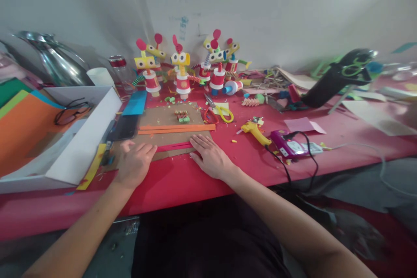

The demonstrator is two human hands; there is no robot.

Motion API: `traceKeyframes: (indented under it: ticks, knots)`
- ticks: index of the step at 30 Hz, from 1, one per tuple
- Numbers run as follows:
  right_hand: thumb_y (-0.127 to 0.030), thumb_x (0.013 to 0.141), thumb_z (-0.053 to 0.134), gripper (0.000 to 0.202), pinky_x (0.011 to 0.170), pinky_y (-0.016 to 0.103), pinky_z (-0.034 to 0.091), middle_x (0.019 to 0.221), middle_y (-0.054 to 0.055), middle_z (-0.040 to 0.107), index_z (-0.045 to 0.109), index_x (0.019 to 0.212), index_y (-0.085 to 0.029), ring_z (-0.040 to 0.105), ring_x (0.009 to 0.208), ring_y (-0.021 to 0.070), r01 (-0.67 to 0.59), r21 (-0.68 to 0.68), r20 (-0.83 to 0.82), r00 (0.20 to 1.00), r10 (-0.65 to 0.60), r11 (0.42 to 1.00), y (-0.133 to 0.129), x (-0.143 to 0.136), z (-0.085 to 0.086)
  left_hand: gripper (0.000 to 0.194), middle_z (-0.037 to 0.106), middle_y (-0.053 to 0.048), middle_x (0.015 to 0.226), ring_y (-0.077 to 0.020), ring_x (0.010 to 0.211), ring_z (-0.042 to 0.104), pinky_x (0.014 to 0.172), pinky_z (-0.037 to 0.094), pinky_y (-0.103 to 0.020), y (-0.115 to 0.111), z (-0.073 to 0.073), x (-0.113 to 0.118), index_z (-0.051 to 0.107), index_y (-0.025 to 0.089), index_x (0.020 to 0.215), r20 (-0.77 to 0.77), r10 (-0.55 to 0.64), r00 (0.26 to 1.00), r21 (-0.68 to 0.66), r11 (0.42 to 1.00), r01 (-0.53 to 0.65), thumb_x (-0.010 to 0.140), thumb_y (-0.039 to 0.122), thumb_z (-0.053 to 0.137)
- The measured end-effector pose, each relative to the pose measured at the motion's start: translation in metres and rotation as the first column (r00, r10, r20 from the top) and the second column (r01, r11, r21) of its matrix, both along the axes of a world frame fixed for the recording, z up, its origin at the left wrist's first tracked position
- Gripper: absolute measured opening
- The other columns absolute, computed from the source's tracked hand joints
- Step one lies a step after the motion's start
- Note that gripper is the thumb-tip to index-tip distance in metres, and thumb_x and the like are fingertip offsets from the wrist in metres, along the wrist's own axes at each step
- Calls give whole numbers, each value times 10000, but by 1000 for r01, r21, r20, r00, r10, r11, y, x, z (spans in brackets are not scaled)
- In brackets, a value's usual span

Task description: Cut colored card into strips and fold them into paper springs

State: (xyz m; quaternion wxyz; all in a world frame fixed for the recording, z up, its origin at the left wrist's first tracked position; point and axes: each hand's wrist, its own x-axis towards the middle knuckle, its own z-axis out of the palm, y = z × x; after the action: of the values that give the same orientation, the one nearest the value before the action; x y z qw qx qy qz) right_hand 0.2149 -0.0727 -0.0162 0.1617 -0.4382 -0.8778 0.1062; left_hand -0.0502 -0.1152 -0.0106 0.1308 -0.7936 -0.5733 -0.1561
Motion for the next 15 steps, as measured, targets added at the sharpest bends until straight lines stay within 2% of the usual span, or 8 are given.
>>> traceKeyframes:
  ticks: [6, 11, 15]
  knots:
    - [-356, 968, 430, 491, 1196, 403, 209, 1506, 83, 393, 460, 1415, -153, 296, 1426, 208, -12, -12, 20, 1000, 12, 1000, 0, 1, 2, 387, 697, -79, 1042, -267, 946, 571, 790, 378, -436, -7, 2, 3, 676, 241, 1144, -183, 203, 962, -45, 976, -215, 928, 154, 366]
    - [-368, 976, 413, 472, 1190, 417, 222, 1509, 60, 395, 465, 1414, -200, 291, 1428, 207, -21, -15, 21, 1000, 21, 1000, 1, 1, 1, 444, 646, -117, 1127, -275, 1023, 548, 668, 450, -348, -8, 3, 8, 678, 218, 1188, -175, 302, 937, -110, 940, -323, 904, 107, 355]
    - [-366, 973, 421, 473, 1190, 415, 225, 1508, 62, 395, 468, 1412, -196, 295, 1426, 208, -20, -9, 24, 1000, 20, 1000, 1, 1, 1, 444, 642, -117, 1072, -262, 949, 576, 630, 464, -339, -6, 1, 5, 654, 210, 1221, -152, 346, 926, -137, 920, -367, 897, 111, 368]
